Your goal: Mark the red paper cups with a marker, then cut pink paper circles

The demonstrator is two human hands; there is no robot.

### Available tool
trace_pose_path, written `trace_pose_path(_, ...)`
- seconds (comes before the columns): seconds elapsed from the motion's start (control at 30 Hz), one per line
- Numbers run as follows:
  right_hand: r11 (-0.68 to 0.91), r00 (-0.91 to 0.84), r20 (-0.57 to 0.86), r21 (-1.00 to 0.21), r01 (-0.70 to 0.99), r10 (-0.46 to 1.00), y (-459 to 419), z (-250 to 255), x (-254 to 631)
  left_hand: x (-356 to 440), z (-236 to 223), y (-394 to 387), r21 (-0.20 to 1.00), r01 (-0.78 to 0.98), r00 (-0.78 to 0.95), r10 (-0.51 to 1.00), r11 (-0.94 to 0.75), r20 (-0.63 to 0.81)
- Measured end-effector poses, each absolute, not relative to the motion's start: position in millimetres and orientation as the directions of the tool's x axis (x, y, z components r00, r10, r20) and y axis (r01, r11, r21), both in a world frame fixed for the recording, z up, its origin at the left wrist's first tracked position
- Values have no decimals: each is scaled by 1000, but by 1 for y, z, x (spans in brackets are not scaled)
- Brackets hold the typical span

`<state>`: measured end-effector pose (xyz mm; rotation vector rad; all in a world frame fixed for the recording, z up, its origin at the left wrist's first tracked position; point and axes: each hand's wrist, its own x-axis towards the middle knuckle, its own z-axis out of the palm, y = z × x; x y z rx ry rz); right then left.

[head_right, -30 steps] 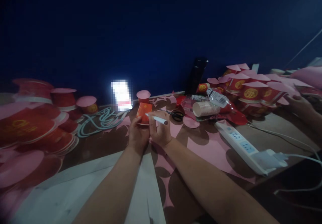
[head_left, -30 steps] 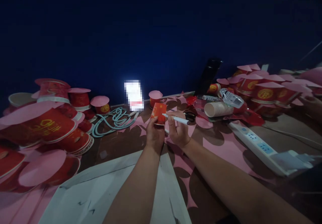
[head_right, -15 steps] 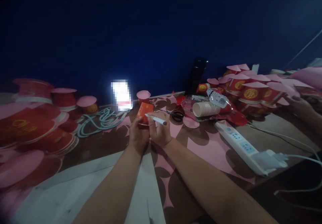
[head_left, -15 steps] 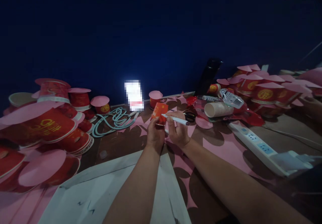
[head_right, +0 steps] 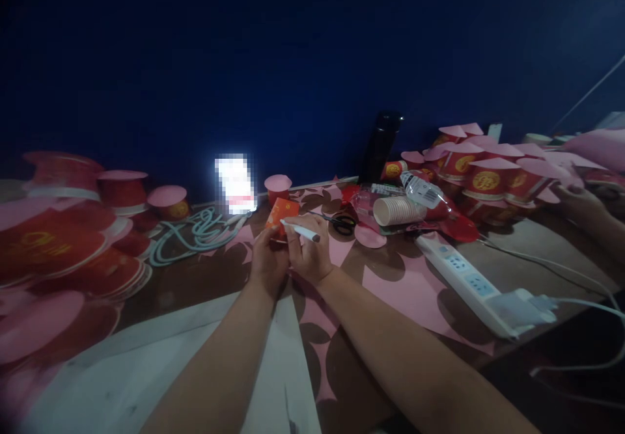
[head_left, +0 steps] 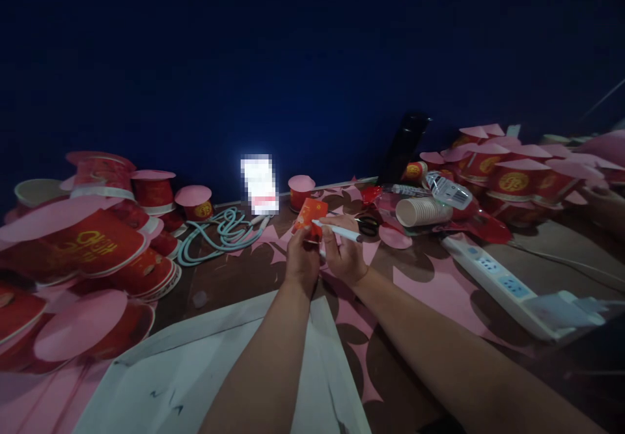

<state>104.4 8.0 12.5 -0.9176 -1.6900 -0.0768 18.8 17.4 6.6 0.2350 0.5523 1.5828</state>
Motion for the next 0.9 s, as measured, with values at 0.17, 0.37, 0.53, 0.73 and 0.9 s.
trace_pose_path(0.17, 698, -48, 854, -389, 601, 518, 8, 13, 104, 20, 7, 16, 512, -859, -131, 976, -23, -176)
trace_pose_path(0.37, 691, -51, 851, -388, 610, 523, 8, 12, 104, 20, 3, 18, 519, -855, -107, 976, 6, -188)
trace_pose_path(0.53, 684, -32, 844, -412, 602, 536, 6, 15, 104, 19, 2, 18, 490, -871, -74, 979, 29, -190)
trace_pose_path(0.73, 683, 46, 846, -460, 567, 532, 6, 12, 105, 15, 4, 16, 449, -894, -64, 991, -3, -121)
trace_pose_path(0.9, 677, 31, 828, -479, 558, 560, 7, 9, 104, 15, 4, 17, 444, -896, -71, 989, -8, -127)
